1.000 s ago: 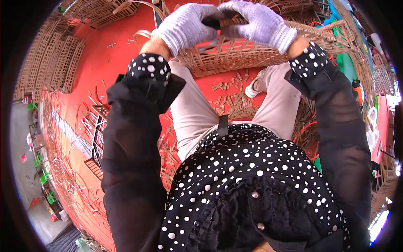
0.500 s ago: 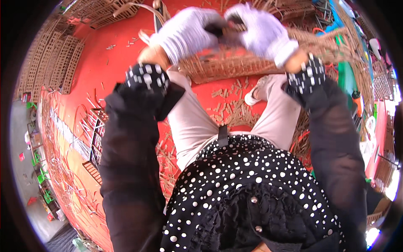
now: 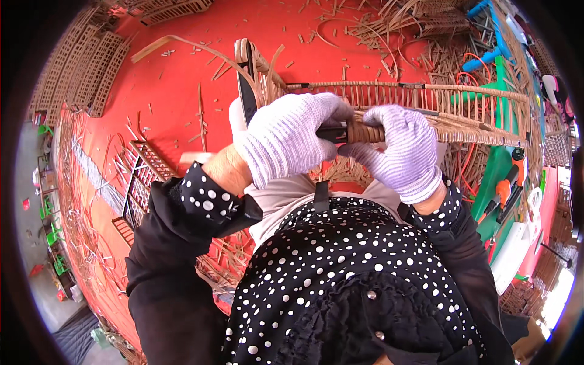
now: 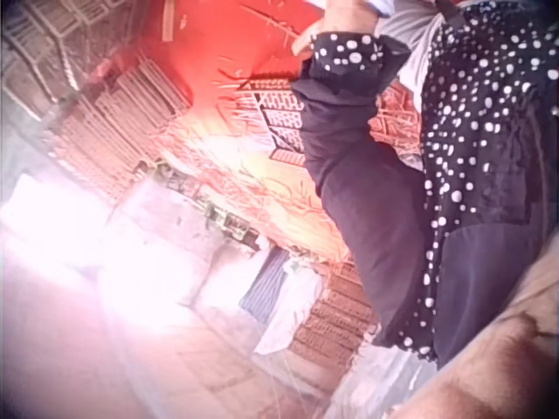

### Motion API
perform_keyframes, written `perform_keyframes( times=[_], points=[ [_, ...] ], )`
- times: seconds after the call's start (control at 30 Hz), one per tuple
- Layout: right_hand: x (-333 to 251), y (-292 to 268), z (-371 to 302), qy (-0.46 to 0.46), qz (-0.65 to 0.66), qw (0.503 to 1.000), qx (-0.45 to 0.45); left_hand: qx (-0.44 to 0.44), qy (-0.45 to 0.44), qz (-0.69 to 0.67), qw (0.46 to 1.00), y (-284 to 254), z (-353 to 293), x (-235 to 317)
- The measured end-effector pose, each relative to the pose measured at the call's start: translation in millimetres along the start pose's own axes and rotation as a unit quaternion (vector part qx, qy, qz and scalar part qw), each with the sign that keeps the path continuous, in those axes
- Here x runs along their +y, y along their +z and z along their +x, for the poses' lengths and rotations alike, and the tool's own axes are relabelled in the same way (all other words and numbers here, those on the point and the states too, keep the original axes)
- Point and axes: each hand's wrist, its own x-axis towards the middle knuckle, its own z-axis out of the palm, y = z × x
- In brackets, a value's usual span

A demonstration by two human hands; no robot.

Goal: Assembling and weaving bamboo strips onto a furniture frame using an air stapler and hand tools.

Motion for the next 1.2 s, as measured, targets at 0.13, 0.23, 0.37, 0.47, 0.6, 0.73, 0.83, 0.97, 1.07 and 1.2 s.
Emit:
perform_keyframes(
  times=[0.13,0.23,0.37,0.47,0.6,0.73,0.83,0.97,1.07,1.2],
  points=[
    [0.4,0.8,-12.1,-0.038,-0.045,0.998,0.014,-0.005,-0.035,0.040,0.999,10.1,-3.6,4.8],
    [0.9,-4.0,-11.1,-0.036,-0.029,0.999,-0.012,-0.009,-0.043,0.028,0.999,14.2,-3.1,3.7],
    [-6.9,-4.7,-5.7,-0.082,0.004,0.996,0.039,0.003,-0.021,0.049,0.999,15.1,-3.4,5.0],
    [-14.7,-3.6,-10.3,0.011,0.241,0.969,0.051,0.026,-0.021,0.091,0.995,18.7,-4.7,7.1],
    [-21.5,-12.3,-11.7,0.110,0.513,0.850,0.042,0.015,-0.034,0.109,0.993,18.9,-5.7,13.6],
    [-25.9,-27.8,0.0,0.129,0.573,0.807,-0.064,0.018,-0.047,0.179,0.983,21.6,-9.1,19.9],
    [-39.3,-33.5,8.7,0.299,0.650,0.699,-0.003,0.054,-0.008,0.221,0.974,33.3,-9.9,11.2],
    [-50.1,-42.7,-7.0,0.278,0.600,0.750,-0.008,0.086,0.039,0.246,0.965,37.9,-11.6,8.2],
    [-66.5,-56.9,-6.7,0.264,0.439,0.859,-0.021,0.101,0.060,0.247,0.962,42.0,-17.3,5.0],
    [-74.1,-62.8,-2.7,0.298,0.546,0.782,-0.039,0.120,0.083,0.235,0.961,55.0,-19.4,4.5]
  ],
)
